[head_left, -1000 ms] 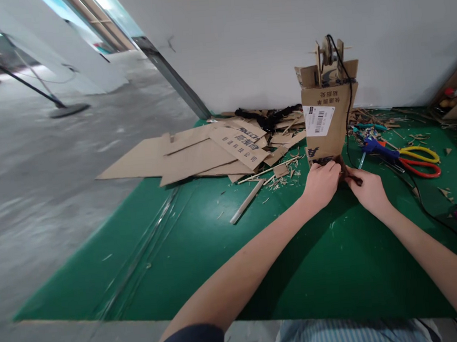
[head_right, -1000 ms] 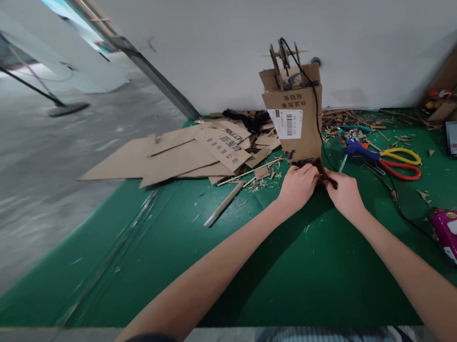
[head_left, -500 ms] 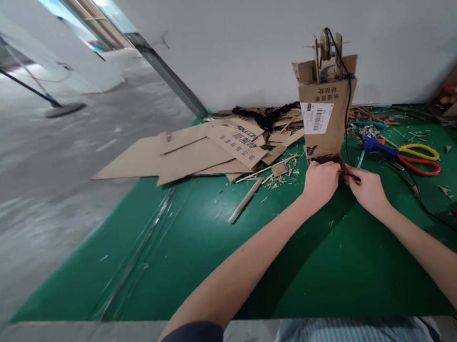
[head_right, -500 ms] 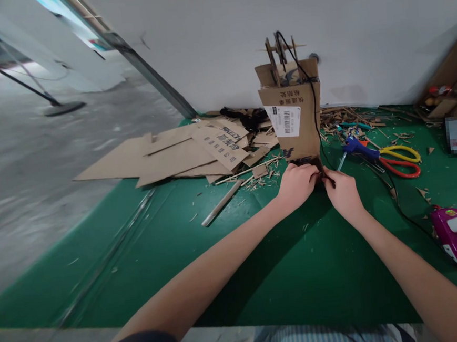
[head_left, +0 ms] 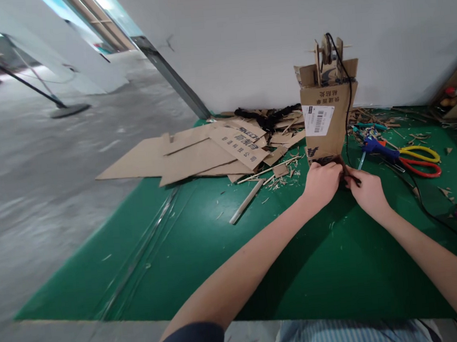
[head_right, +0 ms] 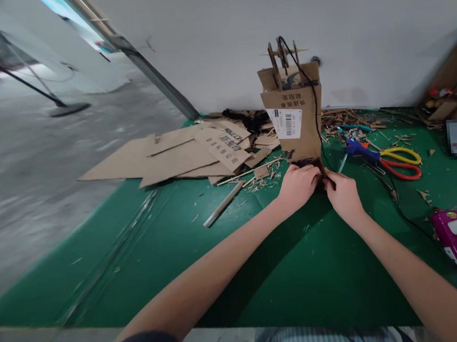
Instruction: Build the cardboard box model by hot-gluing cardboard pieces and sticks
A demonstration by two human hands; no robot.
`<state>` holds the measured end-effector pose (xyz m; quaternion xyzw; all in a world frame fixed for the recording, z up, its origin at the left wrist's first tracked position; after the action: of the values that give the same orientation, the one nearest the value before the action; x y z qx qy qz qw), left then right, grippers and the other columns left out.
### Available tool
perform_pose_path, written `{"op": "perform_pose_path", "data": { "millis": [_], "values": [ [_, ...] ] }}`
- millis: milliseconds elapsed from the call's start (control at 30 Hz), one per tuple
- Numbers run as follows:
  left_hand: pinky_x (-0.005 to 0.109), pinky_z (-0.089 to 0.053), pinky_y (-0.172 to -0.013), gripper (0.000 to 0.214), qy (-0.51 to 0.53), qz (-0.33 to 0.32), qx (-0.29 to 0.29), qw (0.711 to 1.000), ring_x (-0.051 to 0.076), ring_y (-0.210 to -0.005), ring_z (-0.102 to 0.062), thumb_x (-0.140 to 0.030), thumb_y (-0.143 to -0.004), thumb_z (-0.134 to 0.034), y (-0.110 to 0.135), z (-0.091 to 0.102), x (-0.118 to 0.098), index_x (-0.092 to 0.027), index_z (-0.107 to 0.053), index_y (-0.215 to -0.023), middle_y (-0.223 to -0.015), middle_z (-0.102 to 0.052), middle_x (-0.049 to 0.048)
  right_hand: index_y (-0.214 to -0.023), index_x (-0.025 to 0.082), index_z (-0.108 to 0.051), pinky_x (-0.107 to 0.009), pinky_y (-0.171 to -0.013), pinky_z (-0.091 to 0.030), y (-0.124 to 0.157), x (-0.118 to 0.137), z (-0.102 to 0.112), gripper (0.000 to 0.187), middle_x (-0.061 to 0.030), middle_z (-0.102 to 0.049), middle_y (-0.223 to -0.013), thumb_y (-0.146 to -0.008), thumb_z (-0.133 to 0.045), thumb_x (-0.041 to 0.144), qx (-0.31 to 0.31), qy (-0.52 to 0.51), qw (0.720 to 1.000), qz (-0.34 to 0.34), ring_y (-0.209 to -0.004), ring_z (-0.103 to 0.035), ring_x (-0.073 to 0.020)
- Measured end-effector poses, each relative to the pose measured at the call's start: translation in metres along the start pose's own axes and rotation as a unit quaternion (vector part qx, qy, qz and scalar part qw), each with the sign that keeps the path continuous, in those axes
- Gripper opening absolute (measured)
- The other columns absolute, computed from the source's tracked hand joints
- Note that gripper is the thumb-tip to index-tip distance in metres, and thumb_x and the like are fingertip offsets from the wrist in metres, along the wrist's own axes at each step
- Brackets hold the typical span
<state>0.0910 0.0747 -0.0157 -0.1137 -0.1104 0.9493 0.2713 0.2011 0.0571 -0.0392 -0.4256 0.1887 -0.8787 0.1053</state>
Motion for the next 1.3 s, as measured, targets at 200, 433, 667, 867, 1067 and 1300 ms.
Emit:
{"op": "perform_pose_path", "data": {
  "millis": [200, 433, 667, 867, 1067, 1300],
  "values": [
    [0.037, -0.040, -0.070, 0.024, -0.018, -0.043, 0.057, 0.997, 0.023, -0.082, -0.068, -0.020, -0.098, -0.047, -0.004, 0.002, -0.004, -0.015, -0.066, -0.085, -0.090, -0.073, 0.0095, -0.116, 0.019, -0.073, -0.040, -0.082, -0.062, 0.002, -0.003, -0.001, 0.035, -0.0083, -0.078, -0.106, -0.089, -0.052, 0.022, -0.002, -0.008, 1.000, -0.002, -0.082, -0.075, -0.0232],
    [0.040, -0.039, -0.075, 0.014, -0.031, -0.022, 0.008, 0.999, 0.024, -0.081, -0.068, -0.015, -0.093, -0.051, -0.001, -0.004, -0.002, -0.015, -0.064, -0.089, -0.087, -0.073, 0.0079, -0.114, 0.017, -0.074, -0.040, -0.082, -0.060, 0.001, 0.004, -0.001, 0.035, -0.0115, -0.077, -0.105, -0.089, -0.050, 0.021, -0.002, 0.028, 0.999, 0.024, -0.086, -0.074, -0.0256],
    [0.039, -0.038, -0.073, 0.013, -0.033, -0.025, -0.020, 0.999, 0.023, -0.079, -0.067, -0.015, -0.092, -0.052, 0.000, -0.003, -0.002, -0.017, -0.063, -0.086, -0.083, -0.072, 0.0066, -0.118, 0.015, -0.073, -0.041, -0.083, -0.058, 0.001, 0.007, -0.004, 0.039, -0.0134, -0.077, -0.106, -0.089, -0.048, 0.019, 0.008, 0.059, 0.998, 0.036, -0.088, -0.073, -0.0271],
    [0.037, -0.041, -0.073, 0.012, -0.030, -0.037, -0.030, 0.998, 0.022, -0.079, -0.067, -0.012, -0.091, -0.053, 0.000, 0.000, -0.006, -0.016, -0.063, -0.086, -0.080, -0.070, 0.0063, -0.117, 0.014, -0.073, -0.040, -0.081, -0.058, 0.000, 0.007, -0.005, 0.038, -0.0143, -0.077, -0.107, -0.089, -0.048, 0.019, 0.012, 0.069, 0.997, 0.039, -0.090, -0.073, -0.0277],
    [0.035, -0.043, -0.070, 0.009, -0.037, -0.045, -0.033, 0.998, 0.022, -0.082, -0.068, -0.012, -0.090, -0.055, 0.003, -0.001, -0.009, -0.015, -0.064, -0.091, -0.084, -0.069, 0.0062, -0.115, 0.012, -0.073, -0.040, -0.081, -0.058, -0.001, 0.010, -0.005, 0.037, -0.0148, -0.077, -0.106, -0.087, -0.049, 0.016, 0.013, 0.069, 0.997, 0.040, -0.090, -0.073, -0.0277],
    [0.034, -0.049, -0.072, 0.014, -0.040, -0.033, 0.003, 0.999, 0.023, -0.091, -0.068, -0.015, -0.095, -0.051, 0.000, -0.001, -0.011, -0.015, -0.063, -0.100, -0.097, -0.071, 0.0075, -0.114, 0.013, -0.073, -0.040, -0.084, -0.058, 0.000, 0.010, -0.003, 0.037, -0.0137, -0.077, -0.106, -0.087, -0.049, 0.016, 0.003, 0.063, 0.997, 0.032, -0.092, -0.074, -0.0273]
  ]
}}
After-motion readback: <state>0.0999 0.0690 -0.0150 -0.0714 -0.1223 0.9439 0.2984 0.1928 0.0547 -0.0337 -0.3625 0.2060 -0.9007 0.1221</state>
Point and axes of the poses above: each hand's wrist, its own y-axis away from the middle knuckle, its own z-axis out of the back of the hand, x = y × z, the point moved 9 cm from there along -y, towards the middle knuckle
